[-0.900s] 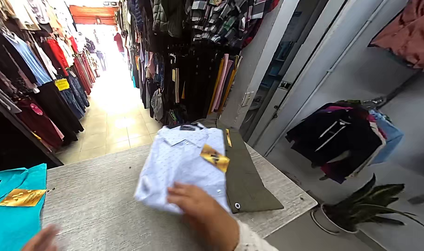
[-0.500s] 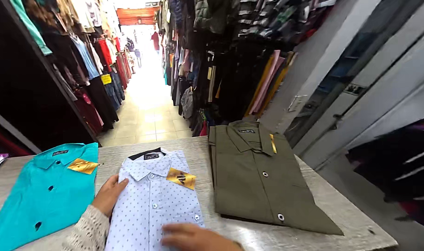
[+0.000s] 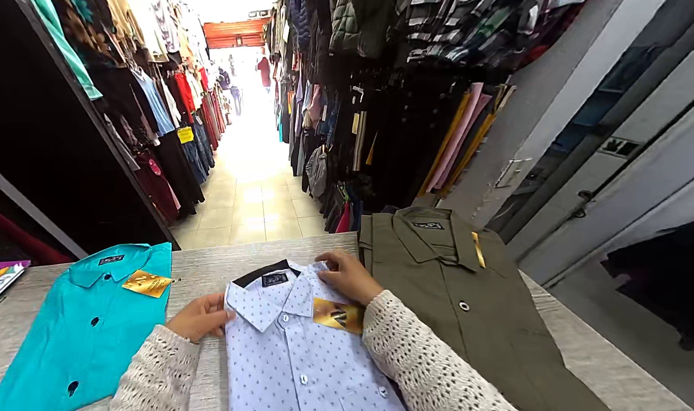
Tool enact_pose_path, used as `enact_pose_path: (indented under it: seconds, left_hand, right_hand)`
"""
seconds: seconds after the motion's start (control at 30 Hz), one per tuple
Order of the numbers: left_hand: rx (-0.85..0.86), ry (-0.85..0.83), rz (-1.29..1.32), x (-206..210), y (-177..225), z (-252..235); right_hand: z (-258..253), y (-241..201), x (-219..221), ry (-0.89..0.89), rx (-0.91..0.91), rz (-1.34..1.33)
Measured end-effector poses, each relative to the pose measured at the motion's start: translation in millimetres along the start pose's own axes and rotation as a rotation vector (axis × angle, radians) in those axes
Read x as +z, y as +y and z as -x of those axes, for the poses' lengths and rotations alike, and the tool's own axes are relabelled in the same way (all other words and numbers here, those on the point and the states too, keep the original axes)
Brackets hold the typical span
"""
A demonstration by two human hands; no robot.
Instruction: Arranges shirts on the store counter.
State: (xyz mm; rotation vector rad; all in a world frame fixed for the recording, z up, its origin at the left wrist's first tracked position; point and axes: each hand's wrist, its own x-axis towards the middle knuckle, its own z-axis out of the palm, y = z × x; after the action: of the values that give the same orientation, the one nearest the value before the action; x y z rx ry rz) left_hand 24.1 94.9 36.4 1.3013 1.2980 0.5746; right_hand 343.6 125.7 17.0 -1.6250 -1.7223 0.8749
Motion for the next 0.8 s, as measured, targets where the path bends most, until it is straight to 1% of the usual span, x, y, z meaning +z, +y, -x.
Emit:
enact_pose_path:
  seconds: [0.07,0.1,0.17,0.23,0.3,0.37,0.43,0.5,0.53,0.57,0.6,0.63,0.67,0.7,0.77,0.8]
  left_hand:
    - [-0.002,0.157,0.043,0,-4,-11]
    - [0.036,0.223,0.034,-1,-7,-20]
    - [0.168,0.288,-0.036,-4,-13,-38]
    - [0.308,0.286,-0.069,-8,-23,-53]
    - [0.406,0.259,-0.039,-12,-34,-62]
    - [0.431,0.197,0.0,-14,-39,-61]
    - [0.38,0.146,-0.029,-10,-32,-56]
    - [0.353,0.141,-0.06,-7,-25,-50]
    - [0.396,0.144,-0.071,-8,-27,-49]
    - [0.503,0.134,-0.086,-11,-32,-48]
    - [0.658,0.098,-0.105,-16,-38,-48]
    - [0.804,0.022,-0.126,-21,-42,-46]
    - [0.91,-0.068,-0.149,-25,-40,-40]
    - [0.976,-0.161,-0.161,-26,-35,-31]
    - [1.019,-0.317,-0.16,-21,-26,-11]
    - [1.034,-0.364,-0.173,-18,-25,-6]
  right_hand:
    - [2,4,2,-0.004,-0.025,-0.011]
    - [2,3,3,0.009,-0.034,-0.016]
    - [3,3,4,0.064,-0.056,-0.046]
    - [4,7,3,0.146,-0.086,-0.127]
    - [5,11,3,0.203,-0.128,-0.295]
    - [9,8,2,0.195,-0.15,-0.507]
    - [12,5,2,0.159,-0.196,-0.709]
    - [14,8,0,0.096,-0.272,-0.811]
    - [16,12,-2,0.049,-0.33,-0.829]
    - [19,18,-5,-0.01,-0.4,-0.831]
    - [22,23,-8,-0.082,-0.474,-0.819]
    - [26,29,-12,-0.165,-0.545,-0.796]
    - [30,36,-17,-0.273,-0.612,-0.759]
    - [34,42,-22,-0.39,-0.668,-0.718]
    - [40,48,-28,-0.582,-0.703,-0.697]
    - [42,48,-30,-0.644,-0.698,-0.704]
